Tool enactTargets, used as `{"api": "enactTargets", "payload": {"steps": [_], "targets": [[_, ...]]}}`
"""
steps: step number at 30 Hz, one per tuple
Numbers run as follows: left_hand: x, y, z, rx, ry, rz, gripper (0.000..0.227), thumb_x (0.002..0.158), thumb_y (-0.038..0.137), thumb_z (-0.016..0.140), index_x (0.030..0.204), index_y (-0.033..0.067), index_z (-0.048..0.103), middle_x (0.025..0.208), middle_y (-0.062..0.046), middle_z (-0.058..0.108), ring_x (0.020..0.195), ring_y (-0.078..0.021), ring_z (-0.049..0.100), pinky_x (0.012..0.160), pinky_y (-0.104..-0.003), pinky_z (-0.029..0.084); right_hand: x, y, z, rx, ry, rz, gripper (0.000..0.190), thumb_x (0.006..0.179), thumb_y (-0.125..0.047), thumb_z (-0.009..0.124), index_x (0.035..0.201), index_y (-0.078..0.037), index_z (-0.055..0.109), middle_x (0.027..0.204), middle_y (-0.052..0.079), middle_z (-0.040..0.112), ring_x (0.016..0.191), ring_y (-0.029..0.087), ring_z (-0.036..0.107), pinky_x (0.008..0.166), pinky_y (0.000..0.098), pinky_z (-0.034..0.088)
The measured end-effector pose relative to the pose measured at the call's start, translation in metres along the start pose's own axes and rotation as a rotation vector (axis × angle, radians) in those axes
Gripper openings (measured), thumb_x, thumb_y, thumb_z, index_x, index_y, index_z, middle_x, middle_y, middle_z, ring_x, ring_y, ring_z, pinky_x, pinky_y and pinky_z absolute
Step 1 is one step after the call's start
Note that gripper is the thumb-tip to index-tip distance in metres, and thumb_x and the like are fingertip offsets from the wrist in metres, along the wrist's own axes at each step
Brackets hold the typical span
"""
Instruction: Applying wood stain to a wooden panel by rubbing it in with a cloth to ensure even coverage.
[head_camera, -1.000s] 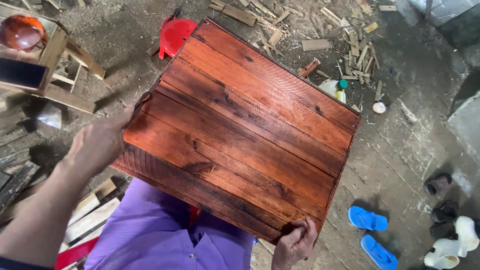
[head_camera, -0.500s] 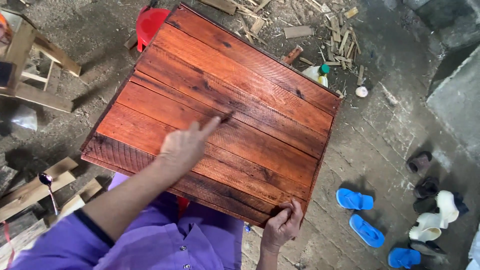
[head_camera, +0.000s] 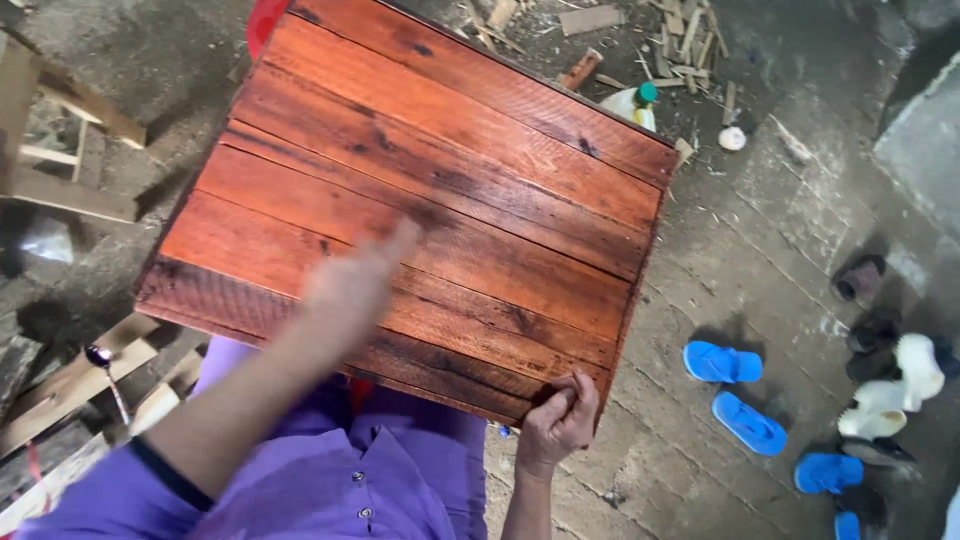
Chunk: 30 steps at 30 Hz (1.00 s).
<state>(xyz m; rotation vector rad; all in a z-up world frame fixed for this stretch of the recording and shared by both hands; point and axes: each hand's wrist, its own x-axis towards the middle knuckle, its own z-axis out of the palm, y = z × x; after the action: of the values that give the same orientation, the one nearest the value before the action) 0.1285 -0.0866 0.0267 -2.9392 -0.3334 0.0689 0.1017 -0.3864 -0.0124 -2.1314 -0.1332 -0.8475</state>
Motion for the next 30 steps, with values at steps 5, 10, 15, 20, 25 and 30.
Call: {"api": "enactTargets", "payload": {"steps": [5, 10, 15, 20, 25, 30], "targets": [[-0.01, 0.121, -0.027, -0.508, -0.065, 0.45, 0.079, 0.088, -0.002, 0.054, 0.161, 0.0205, 0.031, 0.088, -0.014, 0.059, 0.056, -0.0353, 0.066, 0.046, -0.049, 0.054, -0.004, 0.008, 0.0, 0.077, -0.003, -0.004, 0.029, 0.101, 0.005, 0.039, 0.123, -0.002, 0.057, 0.089, 0.01, 0.06, 0.079, 0.021, 0.06, 0.08, 0.0348, 0.052], [0.038, 0.088, -0.035, -0.151, 0.005, 0.338, 0.082, 0.093, 0.007, 0.052, 0.163, 0.0361, 0.021, 0.105, -0.017, 0.055, 0.046, -0.0143, 0.059, 0.033, -0.031, 0.047, -0.001, 0.006, -0.004, 0.068, -0.001, 0.02, 0.028, 0.101, 0.004, 0.04, 0.122, -0.003, 0.057, 0.089, 0.009, 0.059, 0.08, 0.021, 0.059, 0.081, 0.0345, 0.051], [0.07, -0.071, -0.03, -0.109, -0.183, 0.001, 0.084, 0.093, 0.011, 0.052, 0.168, 0.0219, 0.016, 0.072, -0.003, 0.074, 0.052, -0.0202, 0.073, 0.035, -0.033, 0.05, 0.002, 0.001, -0.004, 0.099, -0.001, 0.018, 0.034, 0.096, 0.007, 0.04, 0.122, -0.004, 0.059, 0.088, 0.007, 0.058, 0.08, 0.02, 0.059, 0.077, 0.0322, 0.051], [0.071, -0.195, 0.049, -0.038, -0.165, -0.416, 0.081, 0.098, 0.025, 0.06, 0.174, 0.0187, 0.032, 0.104, -0.029, 0.083, 0.094, -0.0467, 0.073, 0.068, -0.048, 0.058, 0.006, -0.007, -0.003, 0.032, -0.001, -0.059, 0.027, 0.102, 0.006, 0.044, 0.12, -0.004, 0.061, 0.086, 0.008, 0.06, 0.075, 0.021, 0.06, 0.071, 0.0323, 0.052], [0.066, -0.087, -0.021, 0.079, -0.2, -0.21, 0.084, 0.091, 0.037, 0.053, 0.17, 0.0243, 0.026, 0.095, -0.008, 0.08, 0.078, -0.0244, 0.083, 0.051, -0.034, 0.064, 0.002, 0.0, -0.002, 0.027, -0.015, -0.07, 0.033, 0.097, 0.009, 0.042, 0.121, -0.004, 0.06, 0.088, 0.008, 0.061, 0.077, 0.021, 0.06, 0.071, 0.033, 0.052], [0.049, 0.075, -0.069, -0.288, -0.526, 0.061, 0.077, 0.091, -0.002, 0.054, 0.153, 0.0385, 0.032, 0.116, -0.016, 0.061, 0.095, -0.0351, 0.072, 0.071, -0.043, 0.061, -0.002, 0.007, -0.002, 0.037, -0.006, -0.063, 0.037, 0.095, 0.009, 0.042, 0.124, -0.005, 0.06, 0.088, 0.007, 0.061, 0.079, 0.02, 0.062, 0.071, 0.0321, 0.054]]}}
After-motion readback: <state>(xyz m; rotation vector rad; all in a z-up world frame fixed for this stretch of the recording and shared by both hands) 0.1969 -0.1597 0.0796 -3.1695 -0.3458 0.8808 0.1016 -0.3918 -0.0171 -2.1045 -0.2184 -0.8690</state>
